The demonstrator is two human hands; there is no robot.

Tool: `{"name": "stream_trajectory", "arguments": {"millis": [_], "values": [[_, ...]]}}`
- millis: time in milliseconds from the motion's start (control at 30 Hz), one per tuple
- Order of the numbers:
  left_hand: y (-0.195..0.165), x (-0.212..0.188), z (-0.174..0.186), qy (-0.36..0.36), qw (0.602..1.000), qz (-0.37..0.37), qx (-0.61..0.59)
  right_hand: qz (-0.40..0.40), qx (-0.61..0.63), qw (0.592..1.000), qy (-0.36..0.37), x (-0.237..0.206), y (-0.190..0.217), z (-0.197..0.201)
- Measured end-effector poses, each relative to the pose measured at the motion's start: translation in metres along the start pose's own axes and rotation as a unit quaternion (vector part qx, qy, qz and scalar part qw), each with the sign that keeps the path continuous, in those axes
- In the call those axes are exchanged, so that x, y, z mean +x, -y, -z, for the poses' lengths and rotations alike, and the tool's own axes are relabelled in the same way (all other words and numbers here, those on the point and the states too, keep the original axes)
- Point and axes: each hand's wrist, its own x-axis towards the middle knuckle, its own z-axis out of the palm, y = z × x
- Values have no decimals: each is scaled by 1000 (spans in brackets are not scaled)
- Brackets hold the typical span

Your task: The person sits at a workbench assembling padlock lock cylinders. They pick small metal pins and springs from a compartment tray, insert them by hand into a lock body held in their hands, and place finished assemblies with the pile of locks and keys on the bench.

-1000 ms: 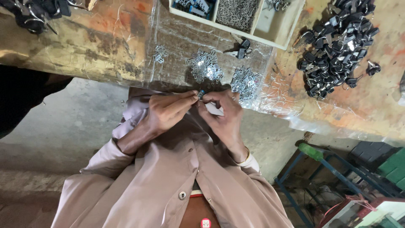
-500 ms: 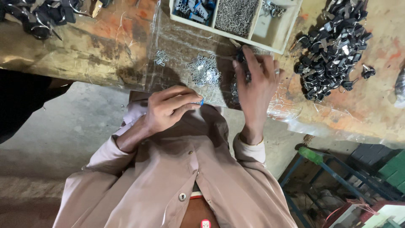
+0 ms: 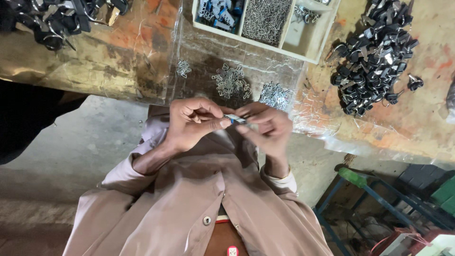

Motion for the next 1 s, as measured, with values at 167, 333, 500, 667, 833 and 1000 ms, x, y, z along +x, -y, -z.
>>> {"name": "stream_trajectory", "arguments": {"millis": [167, 333, 500, 667, 833, 1000], "values": [[0, 1, 1, 25, 999, -25, 13, 78, -143, 986, 30, -4, 3, -13], [-2, 2, 0, 38, 996, -59, 46, 93, -146, 984, 39, 1, 6, -14], [-3, 3, -6, 15, 999, -21, 24, 116, -174, 977, 42, -1, 4, -13], [-6, 1, -6, 36, 991, -68, 105, 115, -168, 979, 27, -10, 1, -12], [-2, 1, -5, 38, 991, -75, 101, 112, -157, 981, 1, -17, -6, -17], [1, -2, -9, 4, 1000, -16, 24, 158, -191, 969, 13, -17, -9, -15]]}}
